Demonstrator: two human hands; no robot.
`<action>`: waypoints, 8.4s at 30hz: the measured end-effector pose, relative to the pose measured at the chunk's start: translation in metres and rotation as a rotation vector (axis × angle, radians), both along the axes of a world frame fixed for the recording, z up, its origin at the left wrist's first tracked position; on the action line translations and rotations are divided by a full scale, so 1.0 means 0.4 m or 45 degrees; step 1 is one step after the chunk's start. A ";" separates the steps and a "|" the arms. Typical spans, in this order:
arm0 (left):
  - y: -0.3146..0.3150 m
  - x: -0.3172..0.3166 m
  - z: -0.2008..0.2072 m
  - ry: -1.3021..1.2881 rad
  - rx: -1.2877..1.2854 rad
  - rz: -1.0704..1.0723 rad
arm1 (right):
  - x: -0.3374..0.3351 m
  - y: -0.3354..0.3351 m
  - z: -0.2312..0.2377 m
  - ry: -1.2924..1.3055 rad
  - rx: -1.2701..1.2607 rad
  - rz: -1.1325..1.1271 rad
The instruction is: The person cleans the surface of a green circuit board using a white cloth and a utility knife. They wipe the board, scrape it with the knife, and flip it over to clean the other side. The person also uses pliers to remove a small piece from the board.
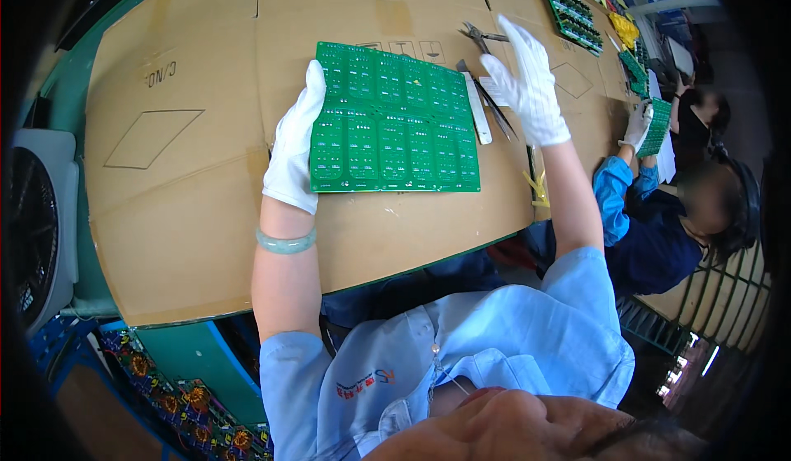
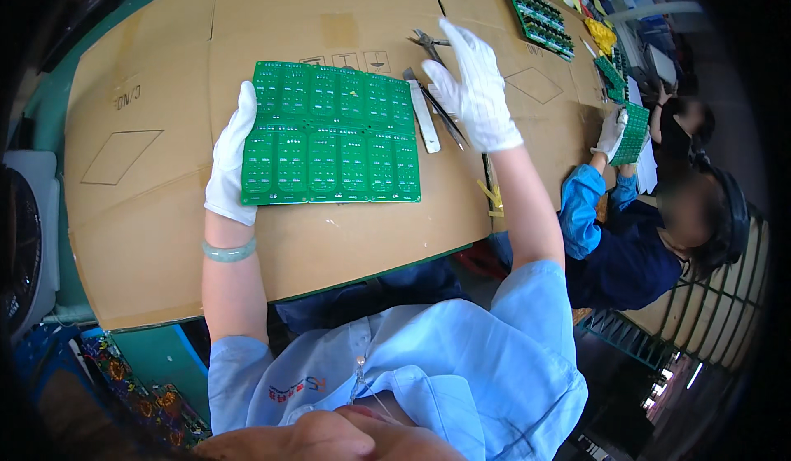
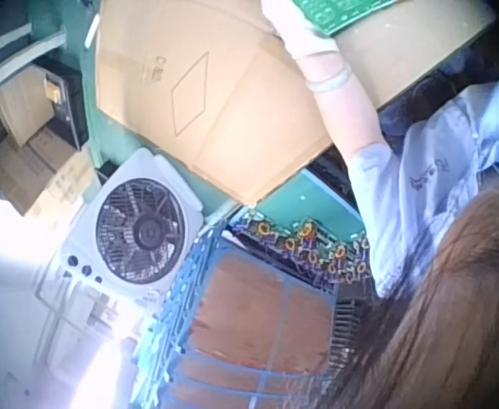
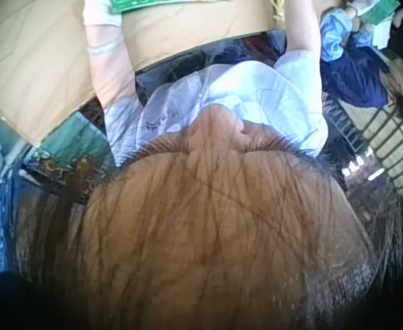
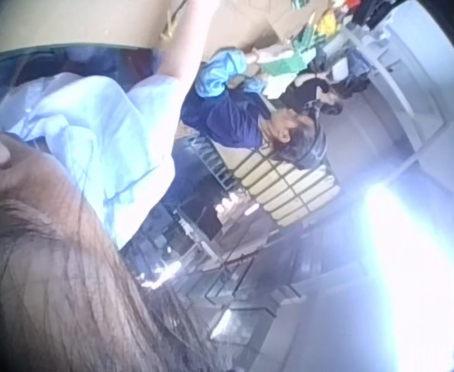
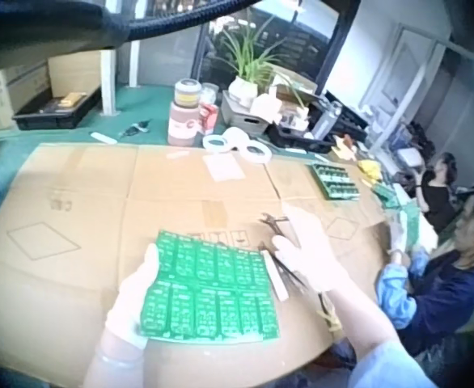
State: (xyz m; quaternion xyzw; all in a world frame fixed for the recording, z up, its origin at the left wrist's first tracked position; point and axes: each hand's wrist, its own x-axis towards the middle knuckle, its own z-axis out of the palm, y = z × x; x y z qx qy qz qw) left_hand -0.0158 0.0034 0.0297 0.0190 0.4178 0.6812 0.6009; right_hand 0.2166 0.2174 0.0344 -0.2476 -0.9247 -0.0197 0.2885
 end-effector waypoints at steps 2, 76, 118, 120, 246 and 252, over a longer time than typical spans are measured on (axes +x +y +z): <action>0.000 -0.007 -0.019 -0.020 0.010 0.007 | 0.012 -0.055 0.022 0.007 0.008 0.141; -0.045 -0.040 0.024 0.249 0.317 0.216 | -0.022 -0.153 -0.070 -0.525 0.121 -0.411; 0.007 0.023 -0.007 0.015 0.240 0.129 | -0.049 -0.123 -0.030 1.262 -1.754 0.205; 0.006 0.026 -0.009 0.013 0.248 0.127 | -0.051 -0.126 -0.031 1.273 -1.750 0.197; 0.025 0.102 -0.018 0.331 0.197 0.095 | -0.006 -0.061 -0.122 1.077 -1.890 0.224; 0.033 0.116 -0.024 0.673 0.346 0.002 | -0.025 -0.055 -0.154 1.129 -1.626 0.337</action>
